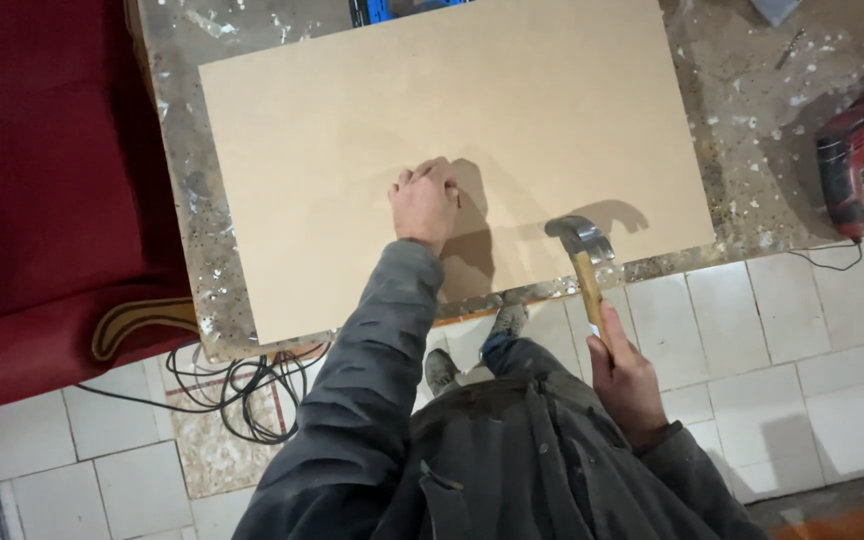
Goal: The person hammers several nails into a rectangular piece of light-colored wood placed on a workbench. They repeatedly pick up nails, position them on the wood, and strike them with a hammer until they are driven in.
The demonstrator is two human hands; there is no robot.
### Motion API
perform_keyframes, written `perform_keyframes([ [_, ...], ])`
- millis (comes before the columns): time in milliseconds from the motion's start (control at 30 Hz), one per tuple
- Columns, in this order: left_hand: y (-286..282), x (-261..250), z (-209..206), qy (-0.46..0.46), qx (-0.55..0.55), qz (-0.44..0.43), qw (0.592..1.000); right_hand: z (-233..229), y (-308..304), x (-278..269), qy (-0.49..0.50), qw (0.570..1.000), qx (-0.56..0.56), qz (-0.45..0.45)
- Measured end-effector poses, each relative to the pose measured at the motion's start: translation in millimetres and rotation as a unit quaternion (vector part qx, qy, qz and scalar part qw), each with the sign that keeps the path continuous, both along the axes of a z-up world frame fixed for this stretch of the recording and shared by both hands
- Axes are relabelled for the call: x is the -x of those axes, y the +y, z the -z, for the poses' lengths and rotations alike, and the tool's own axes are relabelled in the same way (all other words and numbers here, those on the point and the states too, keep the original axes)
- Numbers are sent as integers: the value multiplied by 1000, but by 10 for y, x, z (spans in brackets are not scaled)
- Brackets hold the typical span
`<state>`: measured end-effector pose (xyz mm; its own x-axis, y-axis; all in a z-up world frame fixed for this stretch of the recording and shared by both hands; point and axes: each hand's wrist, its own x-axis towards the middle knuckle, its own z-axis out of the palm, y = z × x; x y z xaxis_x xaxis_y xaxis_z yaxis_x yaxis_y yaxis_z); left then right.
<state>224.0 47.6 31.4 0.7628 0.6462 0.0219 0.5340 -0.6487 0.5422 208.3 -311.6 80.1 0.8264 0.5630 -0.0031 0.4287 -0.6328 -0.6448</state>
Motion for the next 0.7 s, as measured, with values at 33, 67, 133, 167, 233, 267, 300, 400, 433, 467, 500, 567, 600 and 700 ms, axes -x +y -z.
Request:
perform_keyframes([
  [33,17,-18,58,2,0,-2,1000,19,-2,-17,2,1000,0,-2],
  [67,35,-30,114,-3,-18,4,1000,37,-3,-27,-2,1000,-6,-5],
  [133,78,-27,201,-8,-37,8,999,63,8,-38,-5,1000,-13,-10],
  [167,91,-20,229,-41,-86,25,995,68,7,-40,-5,1000,-12,-10],
  [233,125,24,175,-73,-136,40,987,72,10,-48,-6,1000,-12,-10],
  [267,147,59,93,-61,-80,25,995,73,16,-56,-3,1000,-12,-10],
  [300,164,98,14,-49,-24,11,998,73,17,-45,0,1000,-11,-7],
  [400,209,200,92,-91,15,-59,994,80,24,-35,41,999,13,21],
  [433,194,214,43,-92,14,-61,994,75,29,-31,40,999,12,19],
  [467,180,226,-6,-73,-2,-45,996,69,36,-29,63,997,25,35],
  [500,167,229,-56,-56,-19,-29,998,62,46,-28,85,994,37,53],
  [567,80,192,-171,-59,-17,-13,998,-7,87,-12,101,992,40,63],
  [600,24,174,-224,-63,-14,2,998,-43,96,-2,116,989,44,74],
  [700,-5,37,-170,-8,2,-5,1000,-46,120,-16,130,986,55,87],
])
